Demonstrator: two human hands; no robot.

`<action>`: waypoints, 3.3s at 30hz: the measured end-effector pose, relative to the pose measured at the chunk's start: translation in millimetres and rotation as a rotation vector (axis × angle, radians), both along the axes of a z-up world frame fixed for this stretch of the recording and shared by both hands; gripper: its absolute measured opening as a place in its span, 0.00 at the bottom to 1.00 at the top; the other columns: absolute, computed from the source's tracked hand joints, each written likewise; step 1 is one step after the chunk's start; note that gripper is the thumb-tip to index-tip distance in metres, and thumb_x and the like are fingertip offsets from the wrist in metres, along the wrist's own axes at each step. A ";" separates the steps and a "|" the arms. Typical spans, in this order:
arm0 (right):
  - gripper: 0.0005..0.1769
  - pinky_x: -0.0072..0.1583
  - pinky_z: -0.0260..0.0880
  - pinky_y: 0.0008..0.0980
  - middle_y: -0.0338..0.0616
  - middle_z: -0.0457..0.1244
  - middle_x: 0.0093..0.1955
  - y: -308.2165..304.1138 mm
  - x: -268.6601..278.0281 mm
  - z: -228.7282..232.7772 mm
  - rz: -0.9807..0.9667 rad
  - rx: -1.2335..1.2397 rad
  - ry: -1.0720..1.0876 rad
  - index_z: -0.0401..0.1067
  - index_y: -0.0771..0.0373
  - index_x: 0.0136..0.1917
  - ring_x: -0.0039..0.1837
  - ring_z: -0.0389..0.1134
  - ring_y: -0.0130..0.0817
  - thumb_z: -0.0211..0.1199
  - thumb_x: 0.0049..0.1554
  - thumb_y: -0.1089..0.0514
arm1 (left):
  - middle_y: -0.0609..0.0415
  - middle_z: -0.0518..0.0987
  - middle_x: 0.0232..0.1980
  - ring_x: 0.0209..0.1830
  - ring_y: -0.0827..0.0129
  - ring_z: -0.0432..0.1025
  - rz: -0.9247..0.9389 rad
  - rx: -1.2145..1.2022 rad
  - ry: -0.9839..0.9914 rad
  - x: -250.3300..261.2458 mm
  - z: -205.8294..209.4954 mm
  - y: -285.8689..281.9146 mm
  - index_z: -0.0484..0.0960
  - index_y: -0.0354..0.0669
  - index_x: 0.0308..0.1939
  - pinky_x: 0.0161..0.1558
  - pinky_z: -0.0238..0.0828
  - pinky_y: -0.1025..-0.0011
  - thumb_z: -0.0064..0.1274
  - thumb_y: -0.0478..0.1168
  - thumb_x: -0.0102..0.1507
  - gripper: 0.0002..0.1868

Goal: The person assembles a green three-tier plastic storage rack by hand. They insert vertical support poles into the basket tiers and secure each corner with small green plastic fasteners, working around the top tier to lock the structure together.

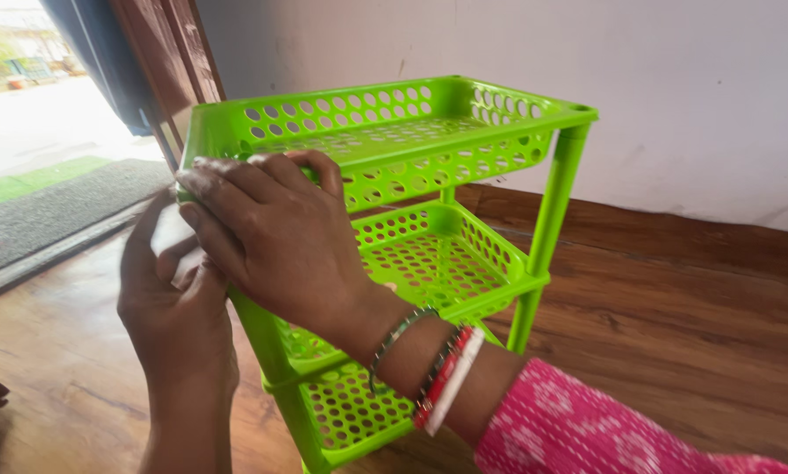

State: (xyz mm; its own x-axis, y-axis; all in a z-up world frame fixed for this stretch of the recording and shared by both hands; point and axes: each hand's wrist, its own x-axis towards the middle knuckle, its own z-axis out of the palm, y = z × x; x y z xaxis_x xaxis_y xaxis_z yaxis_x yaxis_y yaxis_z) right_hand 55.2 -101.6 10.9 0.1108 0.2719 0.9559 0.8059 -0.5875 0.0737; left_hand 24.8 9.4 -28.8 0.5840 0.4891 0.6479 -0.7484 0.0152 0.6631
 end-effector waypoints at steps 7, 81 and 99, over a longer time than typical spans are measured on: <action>0.37 0.82 0.49 0.50 0.53 0.59 0.76 -24.6 0.7 7.1 0.039 -0.245 0.052 0.58 0.62 0.78 0.79 0.58 0.50 0.61 0.64 0.41 | 0.39 0.72 0.69 0.66 0.53 0.71 0.535 0.772 -0.120 -22.0 30.0 10.2 0.70 0.37 0.69 0.55 0.74 0.66 0.53 0.20 0.58 0.34; 0.30 0.62 0.55 0.50 0.45 0.63 0.48 -151.9 22.8 10.3 -0.302 -0.048 -0.114 0.70 0.62 0.49 0.55 0.63 0.47 0.70 0.56 0.33 | 0.56 0.70 0.35 0.39 0.59 0.66 1.362 1.312 -0.079 -10.8 32.0 -31.7 0.72 0.48 0.36 0.46 0.59 0.62 0.57 0.69 0.70 0.30; 0.41 0.54 0.67 0.49 0.47 0.67 0.39 -162.9 3.8 64.2 -0.311 -0.335 0.478 0.73 0.61 0.44 0.45 0.69 0.47 0.54 0.53 0.19 | 0.54 0.82 0.32 0.33 0.59 0.77 1.084 1.395 0.412 -42.8 89.5 -56.2 0.82 0.51 0.35 0.37 0.69 0.59 0.42 0.66 0.68 0.27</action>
